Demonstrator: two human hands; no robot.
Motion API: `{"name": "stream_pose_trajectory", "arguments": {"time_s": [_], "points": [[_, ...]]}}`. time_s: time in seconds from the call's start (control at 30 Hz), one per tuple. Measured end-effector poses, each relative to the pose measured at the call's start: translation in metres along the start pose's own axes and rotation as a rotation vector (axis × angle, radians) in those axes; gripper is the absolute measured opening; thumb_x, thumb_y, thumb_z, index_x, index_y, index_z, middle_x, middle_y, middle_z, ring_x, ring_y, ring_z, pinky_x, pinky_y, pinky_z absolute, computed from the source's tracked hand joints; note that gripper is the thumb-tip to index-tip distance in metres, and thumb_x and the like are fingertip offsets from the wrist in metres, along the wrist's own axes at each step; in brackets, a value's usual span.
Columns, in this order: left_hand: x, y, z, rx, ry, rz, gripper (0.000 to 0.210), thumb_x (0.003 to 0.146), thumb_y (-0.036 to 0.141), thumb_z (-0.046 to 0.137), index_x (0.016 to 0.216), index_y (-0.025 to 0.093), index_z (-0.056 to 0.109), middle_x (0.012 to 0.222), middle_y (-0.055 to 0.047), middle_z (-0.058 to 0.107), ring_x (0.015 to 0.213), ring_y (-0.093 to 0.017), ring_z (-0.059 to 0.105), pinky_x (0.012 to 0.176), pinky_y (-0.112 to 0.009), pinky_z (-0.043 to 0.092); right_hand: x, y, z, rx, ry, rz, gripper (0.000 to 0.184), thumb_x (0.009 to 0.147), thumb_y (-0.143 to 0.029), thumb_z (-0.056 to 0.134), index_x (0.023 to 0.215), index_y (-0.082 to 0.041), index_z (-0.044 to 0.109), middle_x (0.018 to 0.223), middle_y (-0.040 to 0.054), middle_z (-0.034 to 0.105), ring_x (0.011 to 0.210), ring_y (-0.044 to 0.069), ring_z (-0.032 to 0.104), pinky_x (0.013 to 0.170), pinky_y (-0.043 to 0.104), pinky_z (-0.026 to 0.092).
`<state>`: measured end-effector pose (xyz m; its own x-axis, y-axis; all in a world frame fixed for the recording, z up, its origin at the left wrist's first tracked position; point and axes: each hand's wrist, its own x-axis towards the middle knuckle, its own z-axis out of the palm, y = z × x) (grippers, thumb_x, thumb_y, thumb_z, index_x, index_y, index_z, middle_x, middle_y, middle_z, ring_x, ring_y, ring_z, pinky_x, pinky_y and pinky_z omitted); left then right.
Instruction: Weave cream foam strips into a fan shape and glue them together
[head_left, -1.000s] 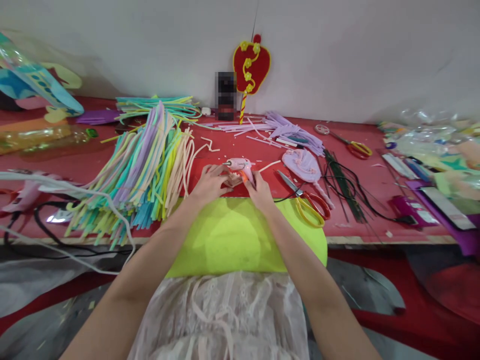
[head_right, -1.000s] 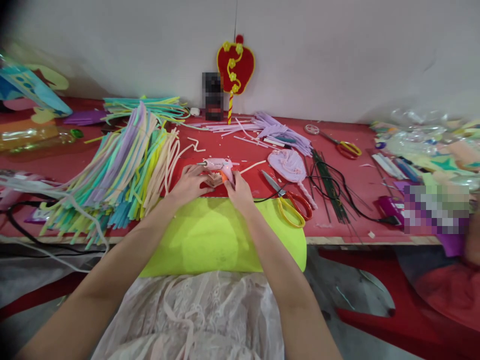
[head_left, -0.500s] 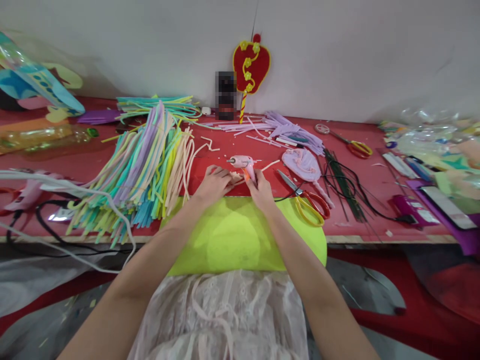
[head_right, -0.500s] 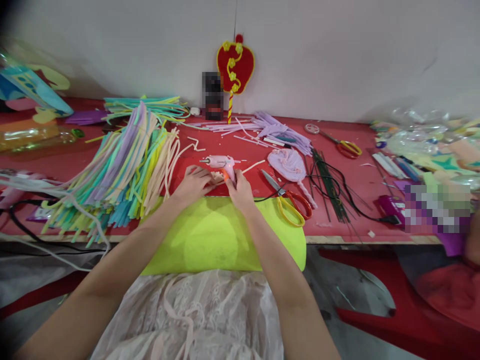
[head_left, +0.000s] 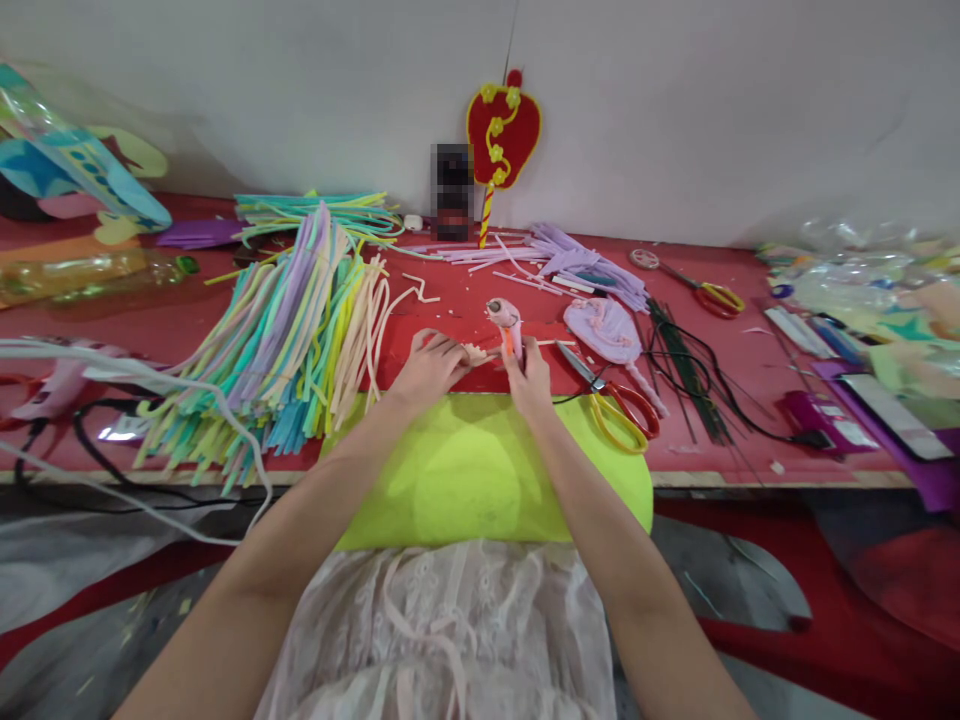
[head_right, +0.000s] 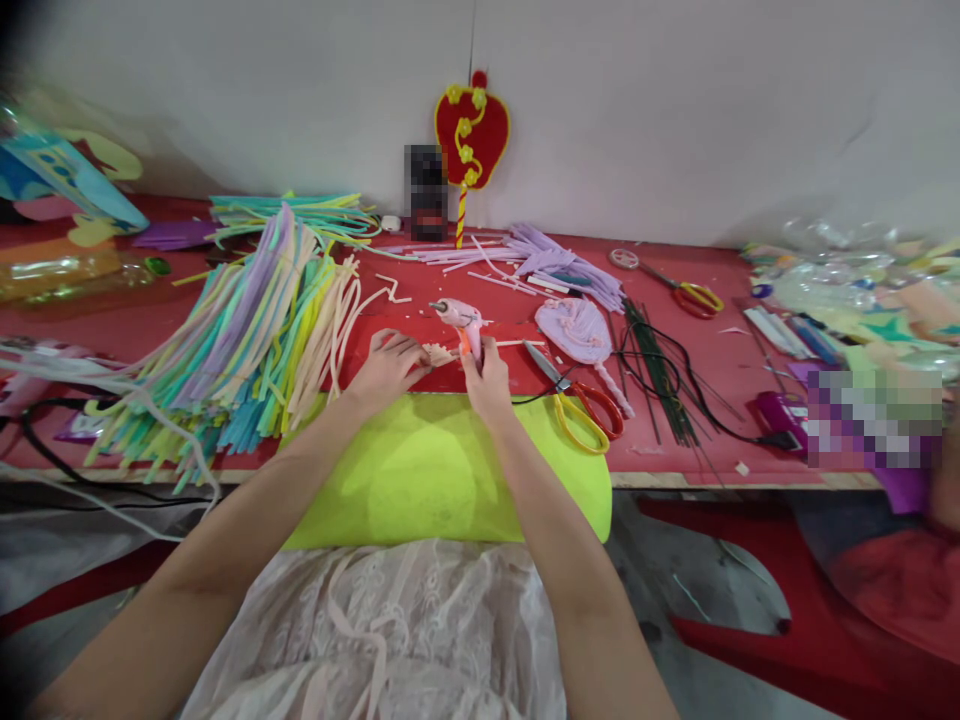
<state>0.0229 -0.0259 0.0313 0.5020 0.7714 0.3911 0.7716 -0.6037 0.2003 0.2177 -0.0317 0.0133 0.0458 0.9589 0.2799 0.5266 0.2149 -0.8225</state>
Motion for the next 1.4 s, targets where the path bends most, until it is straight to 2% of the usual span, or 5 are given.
{"name": "stream_pose_trajectory", "arguments": {"time_s": [0.2, 0.63, 0.87, 1.2, 1.4], "points": [[-0.001, 0.000, 0.003, -0.072, -0.019, 0.018, 0.014, 0.090, 0.027, 0.052, 0.095, 0.022, 0.065, 0.097, -0.003, 0.071, 0.101, -0.020, 0.058, 0.104, -0.045, 0.023, -0.003, -0.005, -0.003, 0.129, 0.006, -0.060, 0.025, 0.091, -0.044, 0.040, 0.105, -0.023, 0.046, 0.097, 0.0061, 0.070, 0.075, 0.019, 0.063, 0.076, 0.035, 0.048], [0.000, 0.000, 0.000, -0.040, -0.011, 0.043, 0.017, 0.091, 0.023, 0.050, 0.087, 0.025, 0.066, 0.091, 0.000, 0.072, 0.097, -0.017, 0.060, 0.106, -0.045, 0.020, -0.003, -0.007, -0.002, 0.113, -0.004, -0.041, 0.030, 0.091, -0.048, 0.039, 0.106, -0.023, 0.046, 0.096, 0.0074, 0.070, 0.080, 0.022, 0.065, 0.073, 0.037, 0.050], [0.000, 0.001, -0.001, -0.026, -0.016, 0.029, 0.023, 0.092, 0.021, 0.045, 0.084, 0.024, 0.066, 0.091, 0.000, 0.071, 0.095, -0.016, 0.059, 0.107, -0.046, 0.019, -0.003, -0.004, -0.002, 0.101, 0.011, -0.053, 0.028, 0.090, -0.045, 0.042, 0.105, -0.022, 0.048, 0.091, 0.0059, 0.068, 0.084, 0.022, 0.065, 0.079, 0.038, 0.049], [-0.003, -0.004, -0.001, -0.058, -0.024, 0.058, 0.018, 0.091, 0.031, 0.050, 0.085, 0.028, 0.067, 0.096, 0.000, 0.068, 0.098, -0.019, 0.057, 0.106, -0.047, 0.020, -0.002, -0.003, -0.002, -0.024, -0.019, -0.051, 0.029, 0.089, -0.047, 0.041, 0.101, -0.022, 0.051, 0.080, 0.0039, 0.065, 0.062, 0.018, 0.055, 0.065, 0.032, 0.043], [-0.004, -0.010, -0.002, 0.014, -0.050, 0.052, 0.013, 0.087, 0.032, 0.057, 0.086, 0.026, 0.069, 0.095, -0.004, 0.065, 0.096, -0.022, 0.052, 0.096, -0.045, 0.028, 0.001, 0.002, 0.002, -0.090, -0.100, -0.064, 0.026, 0.088, -0.045, 0.043, 0.101, -0.024, 0.051, 0.078, 0.0024, 0.060, 0.065, 0.020, 0.055, 0.066, 0.032, 0.042]]}}
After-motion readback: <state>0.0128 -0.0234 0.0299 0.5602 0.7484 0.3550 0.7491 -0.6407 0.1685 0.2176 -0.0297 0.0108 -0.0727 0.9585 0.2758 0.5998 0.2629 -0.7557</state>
